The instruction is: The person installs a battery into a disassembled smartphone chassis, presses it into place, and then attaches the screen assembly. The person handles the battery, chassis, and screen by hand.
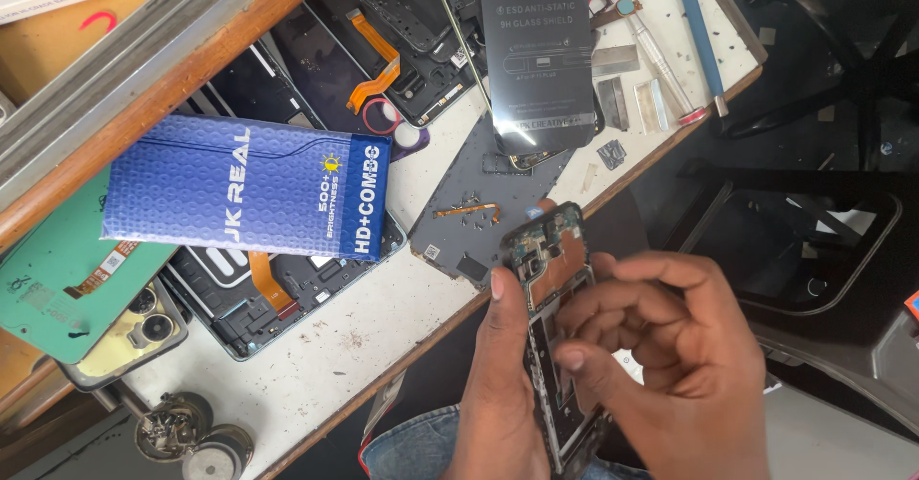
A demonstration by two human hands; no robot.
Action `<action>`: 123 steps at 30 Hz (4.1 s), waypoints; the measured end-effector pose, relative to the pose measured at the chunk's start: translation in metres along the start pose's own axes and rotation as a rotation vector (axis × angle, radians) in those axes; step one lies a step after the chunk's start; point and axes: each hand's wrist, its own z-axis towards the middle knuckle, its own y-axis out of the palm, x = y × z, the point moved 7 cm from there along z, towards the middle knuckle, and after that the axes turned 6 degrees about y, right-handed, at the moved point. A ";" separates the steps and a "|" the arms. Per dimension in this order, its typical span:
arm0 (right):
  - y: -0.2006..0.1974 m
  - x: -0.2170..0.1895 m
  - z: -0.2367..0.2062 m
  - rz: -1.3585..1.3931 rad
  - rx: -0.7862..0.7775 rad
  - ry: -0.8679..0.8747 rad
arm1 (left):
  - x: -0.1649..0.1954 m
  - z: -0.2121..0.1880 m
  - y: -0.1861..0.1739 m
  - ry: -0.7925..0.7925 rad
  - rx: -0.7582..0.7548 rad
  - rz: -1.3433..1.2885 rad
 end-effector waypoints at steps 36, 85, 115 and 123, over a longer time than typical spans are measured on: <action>0.017 -0.021 -0.007 -0.302 0.190 -0.130 | 0.006 0.005 -0.002 0.242 -0.022 0.403; 0.020 -0.028 -0.006 -0.495 0.247 -0.111 | 0.019 -0.001 0.014 0.378 -0.154 0.573; 0.003 -0.019 0.006 -0.474 -0.065 -0.028 | 0.006 0.006 -0.004 0.123 -0.071 0.068; -0.018 -0.035 -0.007 -0.485 0.245 -0.112 | 0.027 0.011 0.006 0.070 -0.032 0.072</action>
